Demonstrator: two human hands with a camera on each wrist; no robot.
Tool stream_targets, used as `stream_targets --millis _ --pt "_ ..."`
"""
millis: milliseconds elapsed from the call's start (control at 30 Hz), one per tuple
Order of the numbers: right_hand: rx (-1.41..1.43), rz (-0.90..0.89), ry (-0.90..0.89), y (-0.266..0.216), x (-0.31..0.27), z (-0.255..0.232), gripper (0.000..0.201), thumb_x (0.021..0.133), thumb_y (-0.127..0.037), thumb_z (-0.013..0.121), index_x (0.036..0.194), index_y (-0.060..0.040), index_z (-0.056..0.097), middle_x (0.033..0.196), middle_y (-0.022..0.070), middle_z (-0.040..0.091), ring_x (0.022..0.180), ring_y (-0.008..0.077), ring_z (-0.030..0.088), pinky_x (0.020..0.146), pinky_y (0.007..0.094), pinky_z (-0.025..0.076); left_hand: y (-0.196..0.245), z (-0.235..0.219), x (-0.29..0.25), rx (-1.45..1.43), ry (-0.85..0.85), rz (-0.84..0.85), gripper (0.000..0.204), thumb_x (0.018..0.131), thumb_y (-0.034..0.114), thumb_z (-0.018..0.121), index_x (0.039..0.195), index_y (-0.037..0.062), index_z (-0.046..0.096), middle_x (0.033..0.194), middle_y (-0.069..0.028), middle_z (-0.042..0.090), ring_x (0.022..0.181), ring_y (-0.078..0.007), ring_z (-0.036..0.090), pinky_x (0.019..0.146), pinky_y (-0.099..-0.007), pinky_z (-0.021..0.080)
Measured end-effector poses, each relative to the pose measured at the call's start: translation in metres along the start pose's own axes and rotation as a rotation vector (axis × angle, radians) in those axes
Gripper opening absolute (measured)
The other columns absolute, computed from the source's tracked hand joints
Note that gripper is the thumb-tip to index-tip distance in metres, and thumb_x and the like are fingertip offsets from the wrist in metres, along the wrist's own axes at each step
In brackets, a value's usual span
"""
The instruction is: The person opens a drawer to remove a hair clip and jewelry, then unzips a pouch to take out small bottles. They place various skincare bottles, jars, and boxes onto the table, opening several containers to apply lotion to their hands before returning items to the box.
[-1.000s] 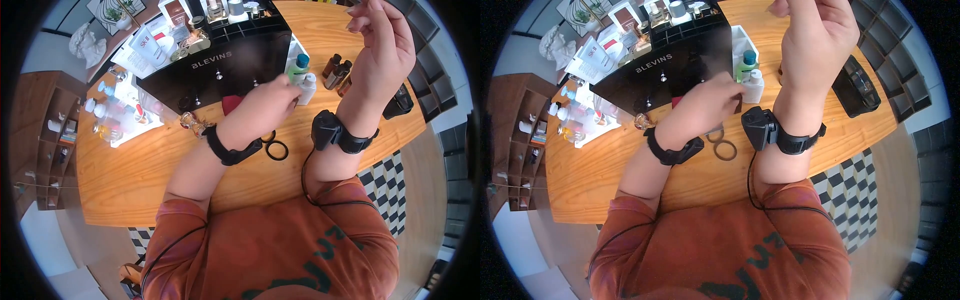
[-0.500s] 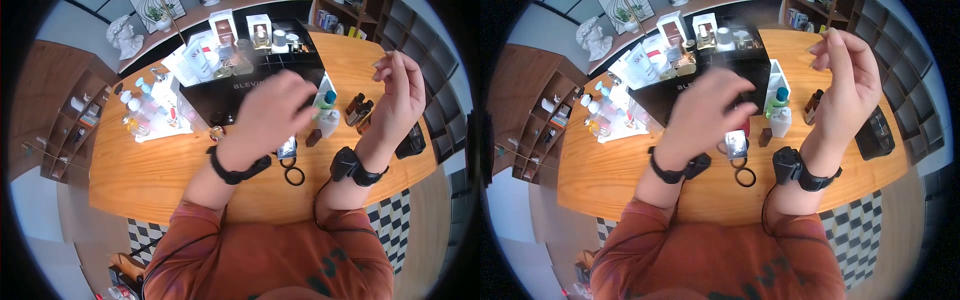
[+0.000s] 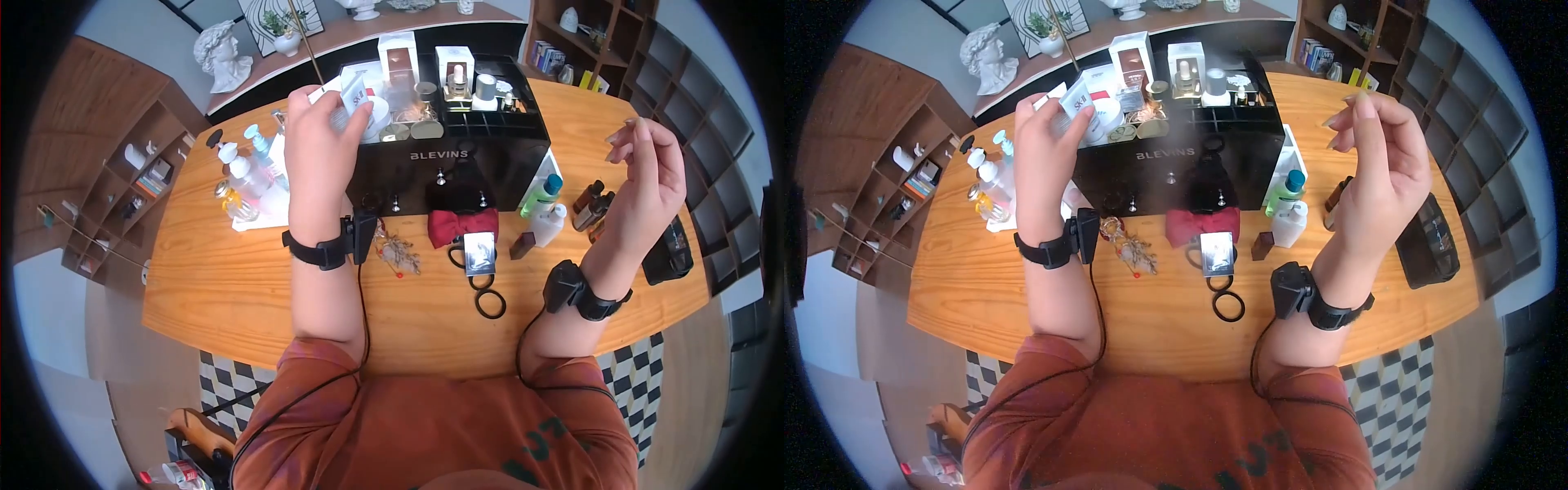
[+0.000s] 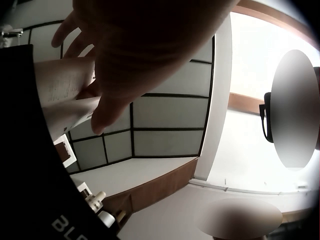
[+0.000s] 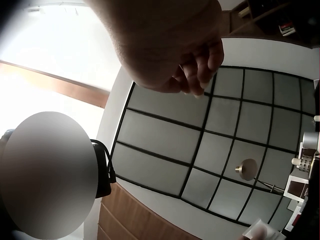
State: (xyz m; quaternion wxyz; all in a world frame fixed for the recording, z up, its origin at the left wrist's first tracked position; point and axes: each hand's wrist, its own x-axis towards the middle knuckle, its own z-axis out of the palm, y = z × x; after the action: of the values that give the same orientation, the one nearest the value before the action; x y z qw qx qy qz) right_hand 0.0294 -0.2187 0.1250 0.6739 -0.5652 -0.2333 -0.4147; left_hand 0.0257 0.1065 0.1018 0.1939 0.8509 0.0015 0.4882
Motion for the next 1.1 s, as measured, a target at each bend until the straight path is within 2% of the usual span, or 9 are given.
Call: stream_targets --millis 133,200,333,500,533,667,767,900,1100 --pt "0.0 0.0 -0.004 0.001 -0.001 0.002 0.012 0.099 -0.007 0.065 0.102 0.0033 0.07 0.086 0.0092 0.071 0.074 0.0104 0.061 0.068 0.0231 0.046 -0.005 0.002 0.002 -0.07 -0.004 -0.054 0.027 0.086 0.021 0.079 0.095 -0.0043 0.073 0.108 -0.0193 0.063 0.094 -0.0365 0.064 0.083 -0.0406 0.052" --pt "0.009 -0.002 -0.038 0.002 -0.001 0.002 0.012 0.099 -0.007 0.065 0.102 0.0032 0.07 0.086 0.0091 0.071 0.074 0.0105 0.061 0.068 0.0231 0.046 -0.006 0.002 0.004 -0.176 0.036 -0.067 0.028 0.087 0.02 0.079 0.091 -0.0066 0.071 0.099 -0.0145 0.064 0.085 -0.0273 0.061 0.077 -0.034 0.048" --pt "-0.007 -0.005 -0.038 0.0 -0.003 0.005 0.012 0.099 -0.007 0.066 0.103 0.0033 0.07 0.087 0.0091 0.071 0.074 0.0105 0.061 0.068 0.0229 0.047 0.001 -0.008 0.006 -0.223 0.111 -0.088 0.03 0.088 0.02 0.079 0.087 -0.0073 0.068 0.095 -0.0133 0.062 0.08 -0.0237 0.06 0.073 -0.0307 0.048" --pt "-0.002 -0.019 -0.056 0.001 -0.002 0.003 0.011 0.099 -0.006 0.065 0.102 0.0034 0.07 0.086 0.0092 0.071 0.074 0.0104 0.061 0.068 0.0229 0.047 0.01 -0.028 0.005 -0.443 0.411 0.012 0.015 0.093 0.009 0.077 0.096 -0.0058 0.073 0.097 -0.0073 0.064 0.084 -0.011 0.061 0.074 -0.0243 0.049" --pt "-0.003 -0.017 -0.056 0.0 -0.001 0.002 0.011 0.099 -0.006 0.065 0.102 0.0034 0.07 0.086 0.0092 0.071 0.074 0.0104 0.061 0.068 0.0229 0.047 0.01 -0.036 0.006 -0.471 0.493 0.128 0.013 0.094 0.002 0.074 0.104 -0.0067 0.073 0.1 -0.0052 0.064 0.09 -0.01 0.062 0.078 -0.0234 0.05" --pt "0.009 -0.006 -0.027 -0.003 -0.001 0.003 0.012 0.099 -0.007 0.065 0.101 0.0032 0.07 0.085 0.0088 0.071 0.072 0.0098 0.06 0.068 0.0227 0.047 0.029 -0.084 -0.014 -0.42 0.602 0.105 0.015 0.094 0.001 0.073 0.107 -0.0076 0.072 0.104 -0.0065 0.064 0.093 -0.0127 0.064 0.082 -0.0257 0.051" --pt "0.008 -0.022 -0.011 -0.003 0.0 0.001 0.013 0.1 -0.008 0.065 0.101 0.0033 0.071 0.084 0.0088 0.07 0.072 0.01 0.06 0.069 0.0226 0.046 0.033 -0.101 -0.03 -0.517 0.581 0.055 0.016 0.094 0.0 0.072 0.108 -0.008 0.071 0.107 -0.0072 0.065 0.097 -0.0132 0.063 0.085 -0.0267 0.05" --pt "0.043 -0.026 -0.013 -0.007 0.0 -0.003 0.014 0.1 -0.007 0.063 0.104 0.005 0.07 0.085 0.0101 0.071 0.072 0.011 0.059 0.071 0.0233 0.046 0.01 -0.116 -0.052 -0.534 0.152 -0.152 0.019 0.092 0.002 0.075 0.108 -0.0085 0.071 0.109 -0.0052 0.062 0.093 -0.01 0.06 0.079 -0.0233 0.048" --pt "0.028 -0.061 0.032 -0.013 0.001 -0.013 0.018 0.1 -0.006 0.062 0.106 0.009 0.069 0.086 0.0136 0.071 0.073 0.0128 0.061 0.073 0.0238 0.047 -0.09 -0.116 -0.108 -0.445 -0.148 -0.491 0.018 0.098 0.01 0.069 0.109 -0.0025 0.074 0.099 0.0004 0.063 0.094 -0.0082 0.06 0.085 -0.0244 0.046"
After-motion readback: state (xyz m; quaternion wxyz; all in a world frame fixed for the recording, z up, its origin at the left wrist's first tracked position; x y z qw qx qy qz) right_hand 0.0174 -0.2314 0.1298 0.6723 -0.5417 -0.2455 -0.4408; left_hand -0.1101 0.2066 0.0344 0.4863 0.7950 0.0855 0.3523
